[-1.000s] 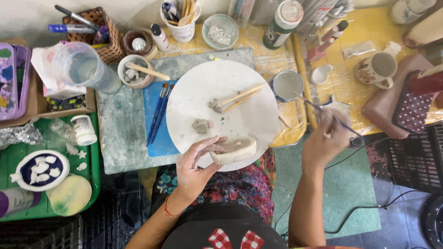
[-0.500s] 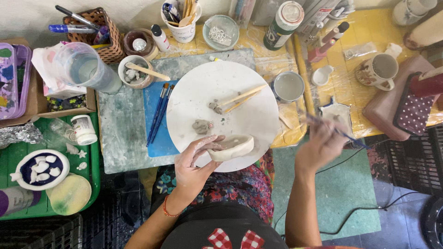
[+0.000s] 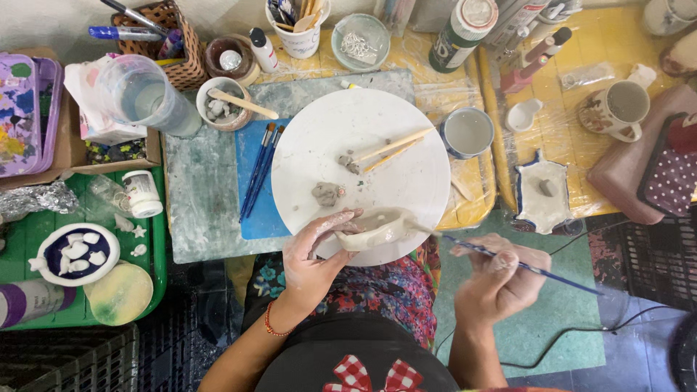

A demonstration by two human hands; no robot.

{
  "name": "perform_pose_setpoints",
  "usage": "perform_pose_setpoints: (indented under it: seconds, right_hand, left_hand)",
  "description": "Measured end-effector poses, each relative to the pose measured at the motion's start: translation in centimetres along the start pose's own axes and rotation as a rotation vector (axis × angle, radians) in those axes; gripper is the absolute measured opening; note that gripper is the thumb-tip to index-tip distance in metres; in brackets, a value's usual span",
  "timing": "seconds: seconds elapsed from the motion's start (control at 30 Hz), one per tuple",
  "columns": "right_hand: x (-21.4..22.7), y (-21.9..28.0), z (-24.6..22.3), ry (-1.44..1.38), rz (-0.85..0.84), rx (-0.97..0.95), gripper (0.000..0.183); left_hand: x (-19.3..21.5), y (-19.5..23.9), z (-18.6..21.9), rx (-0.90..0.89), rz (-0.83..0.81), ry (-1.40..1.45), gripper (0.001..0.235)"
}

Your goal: The person holds a small white ceramic bowl in their left hand and uses a paintbrush in their right hand to apply a white substance to the interior surface. They rotate the bowl to access different areas, repeatedly dipping the brush into a container of liquid on the table to reload the brush.

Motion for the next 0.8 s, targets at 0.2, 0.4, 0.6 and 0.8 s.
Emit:
perform_pose_setpoints:
  seconds: [0.2, 0.4, 0.6, 0.8]
  right_hand:
    - [-0.2, 0.5, -1.6, 0.019, -0.108, 0.155, 0.035]
    - [-0.6, 0.1, -1.6, 0.105, -0.078, 0.167, 0.04]
    - [0.1, -0.1, -2.2, 0.154, -0.063, 0.275, 0.04]
    - [-1.1, -0.5, -3.8, 0.216, -0.17, 0.236, 0.048]
  left_hand:
    - [-0.2, 0.0, 0.4, -0.044, -0.014, -0.027, 0.053]
    - [-0.1, 0.0, 0.8, -0.138, 0.004, -0.09, 0.056]
    - [-0.4, -0.4, 1.4, -0.227, 0.012, -0.133, 0.054]
    - [-0.6, -0.3, 1.8, -0.19, 0.006, -0.131, 0.054]
Point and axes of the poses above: each hand's wrist, its own y-axis away from the middle knuckle, its own x-axis out of the back of the hand, z = x × y, the point moved 2 cm from there along -y, towards the middle knuckle, and after that the axes turned 14 degrees about z, right-handed, at the moved point
